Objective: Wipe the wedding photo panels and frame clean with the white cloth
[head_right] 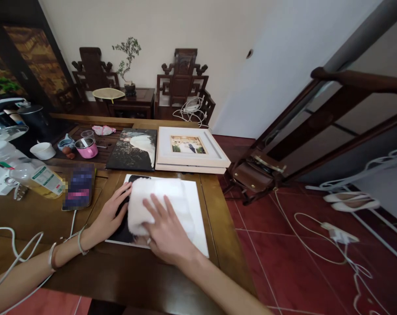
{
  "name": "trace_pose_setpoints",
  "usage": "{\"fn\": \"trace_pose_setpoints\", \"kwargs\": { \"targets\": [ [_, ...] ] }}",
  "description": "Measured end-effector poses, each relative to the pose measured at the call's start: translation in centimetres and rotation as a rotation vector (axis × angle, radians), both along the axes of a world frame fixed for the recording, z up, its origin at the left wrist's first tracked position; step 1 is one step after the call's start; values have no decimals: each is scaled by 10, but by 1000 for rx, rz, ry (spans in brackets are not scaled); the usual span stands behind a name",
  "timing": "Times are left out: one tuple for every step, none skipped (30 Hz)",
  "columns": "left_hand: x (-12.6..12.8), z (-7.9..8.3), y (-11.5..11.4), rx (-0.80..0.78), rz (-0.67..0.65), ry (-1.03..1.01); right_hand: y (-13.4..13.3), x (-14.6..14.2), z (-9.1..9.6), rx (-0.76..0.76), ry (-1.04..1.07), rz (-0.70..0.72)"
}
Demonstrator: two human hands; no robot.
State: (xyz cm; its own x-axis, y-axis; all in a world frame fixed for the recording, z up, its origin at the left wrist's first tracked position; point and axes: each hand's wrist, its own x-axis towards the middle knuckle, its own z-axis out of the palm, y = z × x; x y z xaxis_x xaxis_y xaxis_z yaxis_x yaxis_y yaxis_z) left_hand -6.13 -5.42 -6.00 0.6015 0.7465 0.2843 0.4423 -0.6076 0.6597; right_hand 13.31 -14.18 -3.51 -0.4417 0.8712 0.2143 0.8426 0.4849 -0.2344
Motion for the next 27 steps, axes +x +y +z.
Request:
{"fn": "trace_pose_setpoints", "kwargs": {
  "targets": [
    [0, 0, 0, -6, -4, 6, -10, -3, -1, 7, 15, 38],
    [0, 1, 0, -12, -6, 22, -20, -3, -2, 21, 33, 63],
    [0, 1, -1, -17, -5, 43, -30, -1, -3, 40, 53, 76],
    [0, 2, -2, -20, 0, 63, -39, 3, -4, 61, 74, 78],
    [1, 2, -3, -21, 6, 82, -46, 9, -5, 78, 90, 68],
    [1, 3, -3, -22, 12, 98, -51, 16, -5, 89, 98, 46],
    [2, 3, -4, -24, 16, 111, -53, 25, -6, 98, 97, 15],
    [2, 3, -5, -24, 18, 120, -53, 33, -7, 105, 87, -19],
    [2, 4, -5, -23, 16, 126, -50, 42, -7, 116, 72, -54],
    [2, 4, -6, -22, 16, 130, -45, 50, -8, 129, 56, -92],
    [2, 4, -6, -21, 15, 132, -38, 57, -8, 145, 40, -130],
    [2, 4, -6, -18, 13, 132, -29, 61, -8, 157, 26, -167],
    [2, 4, -6, -14, 11, 130, -20, 63, -8, 162, 14, -200],
    [2, 4, -6, -11, 9, 126, -10, 62, -7, 157, 3, -226],
    [2, 3, -6, -10, 8, 119, -2, 59, -6, 144, -6, -240],
    [2, 3, -5, -8, 9, 107, 5, 53, -4, 122, -14, -241],
    [2, 2, -4, -2, 10, 90, 10, 46, -3, 97, -19, -230],
    [1, 1, -4, 7, 12, 71, 12, 37, -2, 73, -20, -203],
    [1, 0, -3, 20, 13, 54, 11, 27, -1, 50, -15, -164],
    [1, 0, -1, 36, 13, 46, 7, 18, -1, 32, -6, -115],
    [0, 0, 0, 57, 9, 51, 1, 10, -1, 19, 6, -60],
    [0, 1, 1, 82, 5, 73, -6, 3, -2, 16, 20, -6],
    [-1, 3, 3, 117, 5, 111, -15, 0, -3, 21, 37, 41],
    [-2, 6, 5, 161, 19, 167, -23, -1, -4, 31, 55, 74],
    [-4, 11, 8, 211, 57, 236, -30, 1, -5, 44, 72, 88],
    [-7, 17, 11, 268, 130, 315, -36, 5, -5, 54, 86, 83],
    [-11, 24, 14, 311, 241, 413, -41, 12, -5, 58, 95, 61]
  ]
}}
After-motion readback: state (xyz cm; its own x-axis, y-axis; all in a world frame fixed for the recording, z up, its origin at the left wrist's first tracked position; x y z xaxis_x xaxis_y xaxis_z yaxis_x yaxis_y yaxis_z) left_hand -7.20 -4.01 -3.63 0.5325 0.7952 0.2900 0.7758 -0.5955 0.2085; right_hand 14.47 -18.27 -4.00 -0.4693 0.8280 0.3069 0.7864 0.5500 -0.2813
